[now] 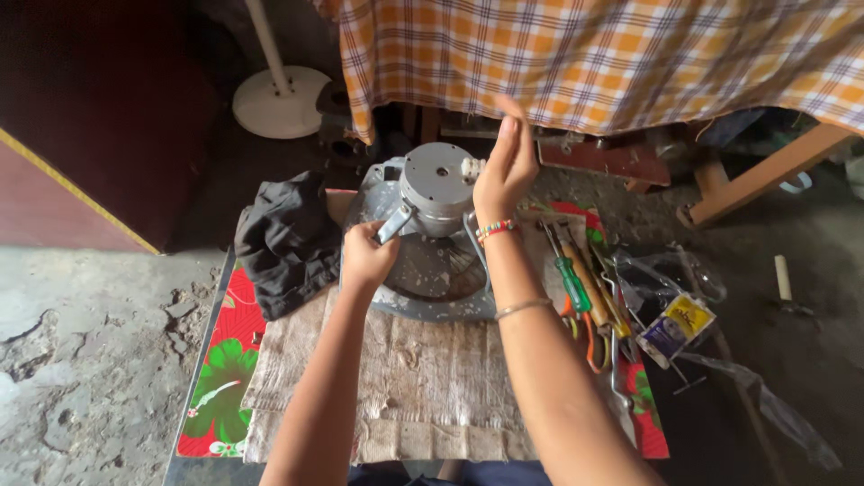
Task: The person uses a screwdriver to manipulate screws on a motor housing while holding it on a cloth-covered table.
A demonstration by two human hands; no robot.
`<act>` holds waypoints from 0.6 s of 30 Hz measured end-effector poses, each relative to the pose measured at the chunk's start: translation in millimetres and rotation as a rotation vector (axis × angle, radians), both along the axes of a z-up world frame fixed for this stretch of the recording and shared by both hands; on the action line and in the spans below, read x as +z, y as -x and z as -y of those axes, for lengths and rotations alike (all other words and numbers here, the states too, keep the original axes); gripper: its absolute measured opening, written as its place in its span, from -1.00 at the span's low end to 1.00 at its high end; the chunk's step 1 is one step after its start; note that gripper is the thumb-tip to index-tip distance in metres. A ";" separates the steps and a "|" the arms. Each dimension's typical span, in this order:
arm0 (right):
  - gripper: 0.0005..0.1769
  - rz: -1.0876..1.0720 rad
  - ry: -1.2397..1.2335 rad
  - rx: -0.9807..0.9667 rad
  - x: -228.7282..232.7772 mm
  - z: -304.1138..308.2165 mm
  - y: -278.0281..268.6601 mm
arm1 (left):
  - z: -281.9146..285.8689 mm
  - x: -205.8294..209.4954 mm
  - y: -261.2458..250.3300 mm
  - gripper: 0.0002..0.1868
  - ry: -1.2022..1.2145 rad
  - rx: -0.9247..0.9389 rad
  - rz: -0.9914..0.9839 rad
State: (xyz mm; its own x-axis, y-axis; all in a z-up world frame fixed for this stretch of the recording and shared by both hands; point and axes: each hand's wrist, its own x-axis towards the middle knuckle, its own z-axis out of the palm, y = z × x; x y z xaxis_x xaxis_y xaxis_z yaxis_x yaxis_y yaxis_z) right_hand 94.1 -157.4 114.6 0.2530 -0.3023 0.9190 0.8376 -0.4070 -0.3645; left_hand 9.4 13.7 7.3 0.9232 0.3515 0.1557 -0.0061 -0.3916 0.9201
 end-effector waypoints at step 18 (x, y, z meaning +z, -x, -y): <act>-0.60 -0.318 -0.203 0.290 -27.5 2.1 -14.3 | 1.3 -8.4 -2.3 -0.71 -0.007 0.025 0.092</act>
State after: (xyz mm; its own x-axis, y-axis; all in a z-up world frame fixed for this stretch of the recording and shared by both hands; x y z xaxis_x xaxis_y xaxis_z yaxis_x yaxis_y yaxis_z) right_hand 108.5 -159.6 87.2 0.6125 -0.3432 0.7121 0.7403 -0.0669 -0.6689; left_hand 11.7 12.5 -1.1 0.8959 0.3726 0.2418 -0.0804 -0.3994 0.9132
